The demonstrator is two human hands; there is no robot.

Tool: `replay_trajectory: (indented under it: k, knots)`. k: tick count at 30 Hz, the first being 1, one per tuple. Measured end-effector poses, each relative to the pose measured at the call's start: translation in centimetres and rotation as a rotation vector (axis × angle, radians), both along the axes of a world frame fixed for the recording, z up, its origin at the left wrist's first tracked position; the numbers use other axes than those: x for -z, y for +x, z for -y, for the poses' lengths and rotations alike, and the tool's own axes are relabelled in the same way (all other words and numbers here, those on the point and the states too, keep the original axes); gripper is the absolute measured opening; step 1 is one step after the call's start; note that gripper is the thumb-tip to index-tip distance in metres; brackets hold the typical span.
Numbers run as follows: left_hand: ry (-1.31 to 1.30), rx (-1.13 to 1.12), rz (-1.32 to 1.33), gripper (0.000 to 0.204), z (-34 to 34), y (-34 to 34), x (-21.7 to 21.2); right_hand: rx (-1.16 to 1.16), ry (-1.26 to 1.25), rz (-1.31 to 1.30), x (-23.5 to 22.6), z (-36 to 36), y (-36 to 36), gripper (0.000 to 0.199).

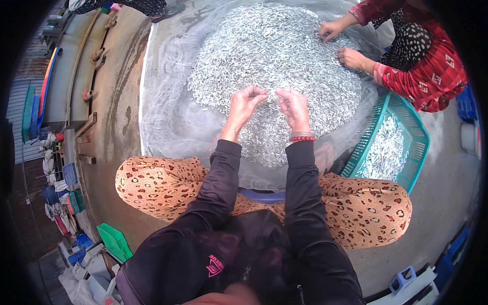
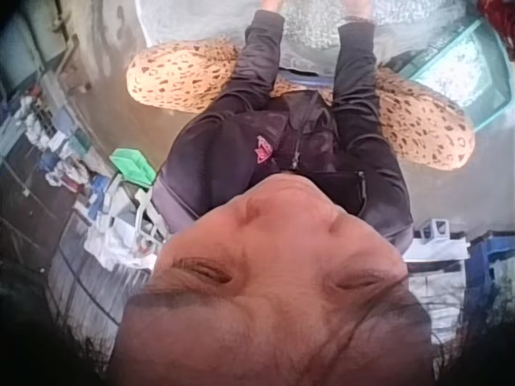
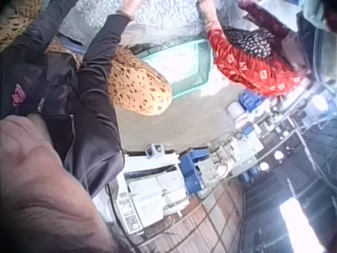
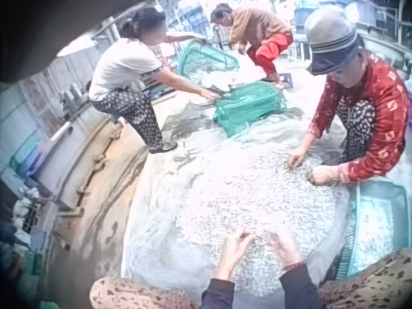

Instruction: The person sits cross-legged and sorts small silver metal pieces by hand from a large pile on a plastic sheet, placing selected pieces into a green basket. Other workers are visible nearby performing similar sorting tasks.

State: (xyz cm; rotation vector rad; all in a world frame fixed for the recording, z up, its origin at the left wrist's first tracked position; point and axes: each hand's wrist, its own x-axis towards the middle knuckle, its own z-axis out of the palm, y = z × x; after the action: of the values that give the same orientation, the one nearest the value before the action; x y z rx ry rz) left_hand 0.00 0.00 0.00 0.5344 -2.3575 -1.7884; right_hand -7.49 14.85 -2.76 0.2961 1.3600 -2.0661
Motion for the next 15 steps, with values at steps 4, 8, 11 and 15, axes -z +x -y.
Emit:
replay_trajectory:
  k: [4, 8, 11, 15]
  knots:
    - [-0.064, -0.014, 0.023, 0.014, 0.2, 0.1, -0.2, -0.086, 0.032, -0.002, -0.6, -0.5, -0.3, 0.011]
    - [-0.183, 0.016, 0.045, 0.016, 0.7, -0.1, -0.6, -0.123, 0.052, -0.061, -0.7, -0.1, -0.6, 0.009]
    - [-0.271, 0.078, -0.023, 0.018, -0.1, 0.3, -1.0, -0.146, 0.135, -0.122, -0.8, -0.6, -0.9, 0.007]
    - [-0.298, 0.156, 0.013, 0.02, -0.3, 0.5, -1.5, -0.223, 0.145, -0.106, -1.0, -0.9, -1.1, 0.007]
